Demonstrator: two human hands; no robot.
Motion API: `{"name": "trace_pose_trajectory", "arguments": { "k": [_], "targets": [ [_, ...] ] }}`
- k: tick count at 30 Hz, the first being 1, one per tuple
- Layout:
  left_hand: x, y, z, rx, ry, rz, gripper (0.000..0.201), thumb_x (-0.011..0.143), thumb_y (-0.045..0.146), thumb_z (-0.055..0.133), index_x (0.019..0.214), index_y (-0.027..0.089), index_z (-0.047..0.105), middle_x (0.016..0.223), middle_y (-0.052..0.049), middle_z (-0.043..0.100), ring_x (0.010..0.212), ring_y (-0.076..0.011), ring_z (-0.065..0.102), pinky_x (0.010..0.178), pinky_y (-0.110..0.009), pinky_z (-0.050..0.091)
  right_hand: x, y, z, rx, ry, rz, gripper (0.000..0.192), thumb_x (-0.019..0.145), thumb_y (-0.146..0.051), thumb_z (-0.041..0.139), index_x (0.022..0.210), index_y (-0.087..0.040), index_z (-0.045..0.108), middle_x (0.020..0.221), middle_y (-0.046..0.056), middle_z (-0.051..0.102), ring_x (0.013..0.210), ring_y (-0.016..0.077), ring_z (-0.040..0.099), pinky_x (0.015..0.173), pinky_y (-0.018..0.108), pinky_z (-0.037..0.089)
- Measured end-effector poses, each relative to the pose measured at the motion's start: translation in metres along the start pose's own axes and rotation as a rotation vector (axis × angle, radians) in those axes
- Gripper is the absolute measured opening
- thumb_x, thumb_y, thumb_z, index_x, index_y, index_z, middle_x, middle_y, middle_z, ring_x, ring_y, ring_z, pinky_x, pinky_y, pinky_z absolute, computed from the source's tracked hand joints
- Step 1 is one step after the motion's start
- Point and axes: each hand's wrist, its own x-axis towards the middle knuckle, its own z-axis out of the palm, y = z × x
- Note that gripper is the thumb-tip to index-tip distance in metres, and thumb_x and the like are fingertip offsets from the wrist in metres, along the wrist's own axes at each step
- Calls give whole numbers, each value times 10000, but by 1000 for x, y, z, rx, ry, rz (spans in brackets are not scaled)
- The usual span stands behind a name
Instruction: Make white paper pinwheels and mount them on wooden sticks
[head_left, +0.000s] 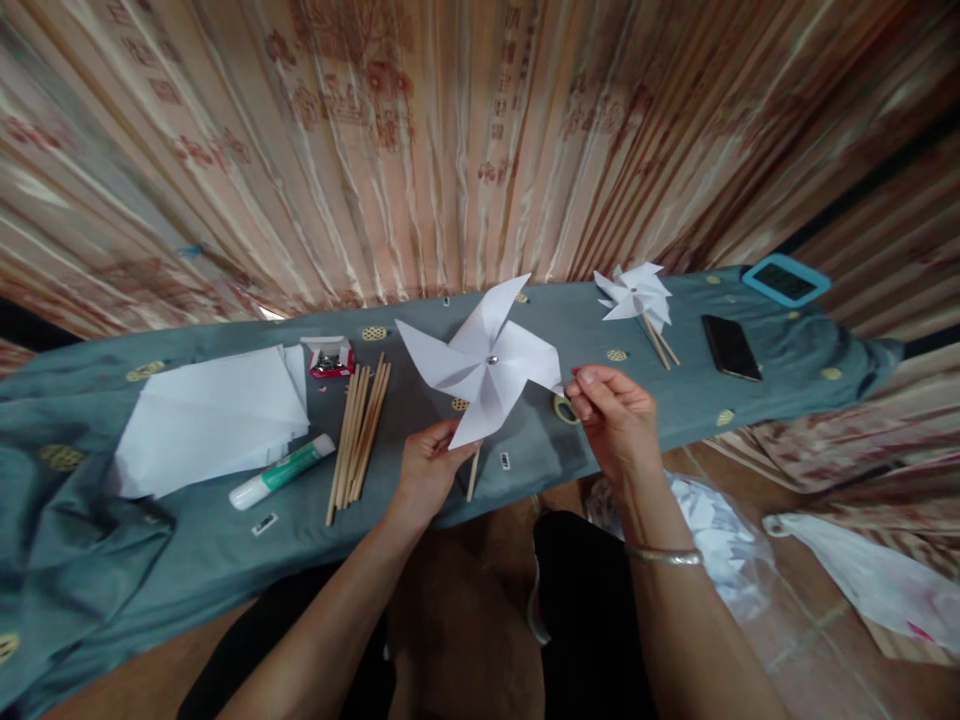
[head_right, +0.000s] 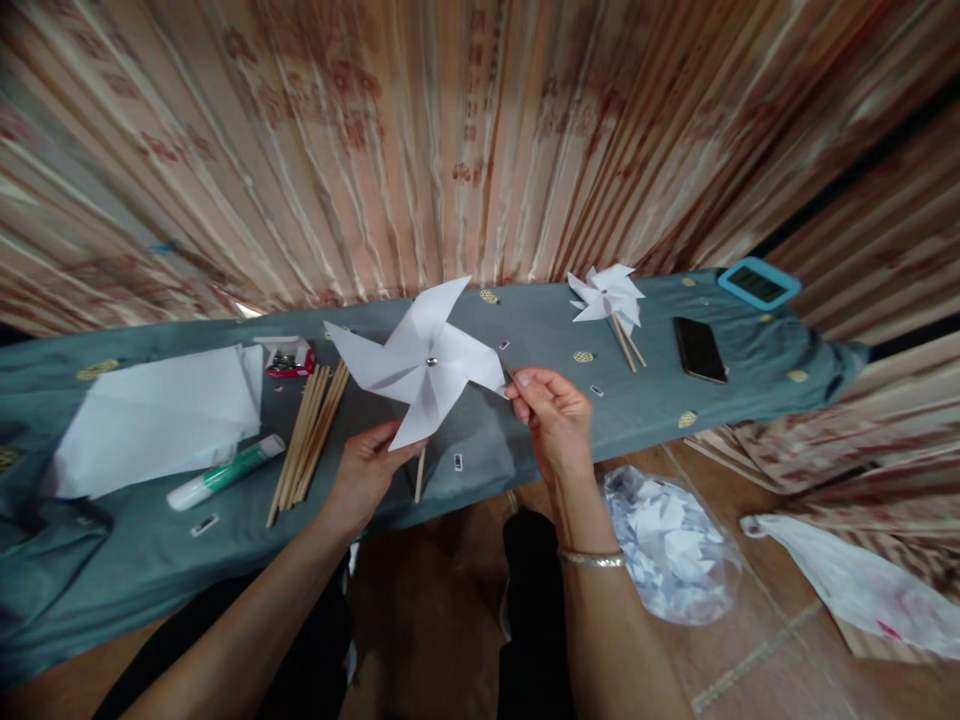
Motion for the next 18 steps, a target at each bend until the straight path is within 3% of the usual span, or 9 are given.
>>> {"name": "trace_pose_trajectory", "arguments": {
  "k": [4, 6, 8, 18],
  "targets": [
    [-1, 0, 1, -3, -29, -27, 301, 530, 318, 849, 766, 156, 757, 777, -39, 763, 805, -229, 699, 771, -333, 556, 3, 6, -6, -160, 108, -136, 231, 653, -345, 806, 844, -230, 742, 822, 19, 751, 645, 111, 619, 599, 249, 491],
    [-1, 0, 2, 5, -36, -37, 309, 523, 330, 854, 758, 155, 757, 765, -38, 761, 796, -229, 699, 760, -331, 557, 3, 9, -7, -245, 104, -157, 287, 649, -363, 811, 895, -229, 748, 888, 37, 764, 791, 163, 679, 732, 310, 534],
    [-1, 1, 2, 13, -35, -46, 317, 513, 339, 859, 750, 154, 757, 757, -37, 761, 788, -229, 698, 754, -329, 556, 2, 10, -6, -290, 71, -142, 325, 642, -388, 816, 916, -224, 754, 867, 39, 770, 808, 185, 693, 779, 348, 543],
    [0, 5, 4, -92, 40, -36, 282, 487, 323, 852, 707, 174, 758, 711, -25, 746, 694, -182, 667, 754, -329, 542, -15, 15, 10, -185, -55, 68, 309, 587, -372, 847, 837, -221, 746, 665, -3, 721, 590, 133, 617, 596, 290, 510]
  ]
}}
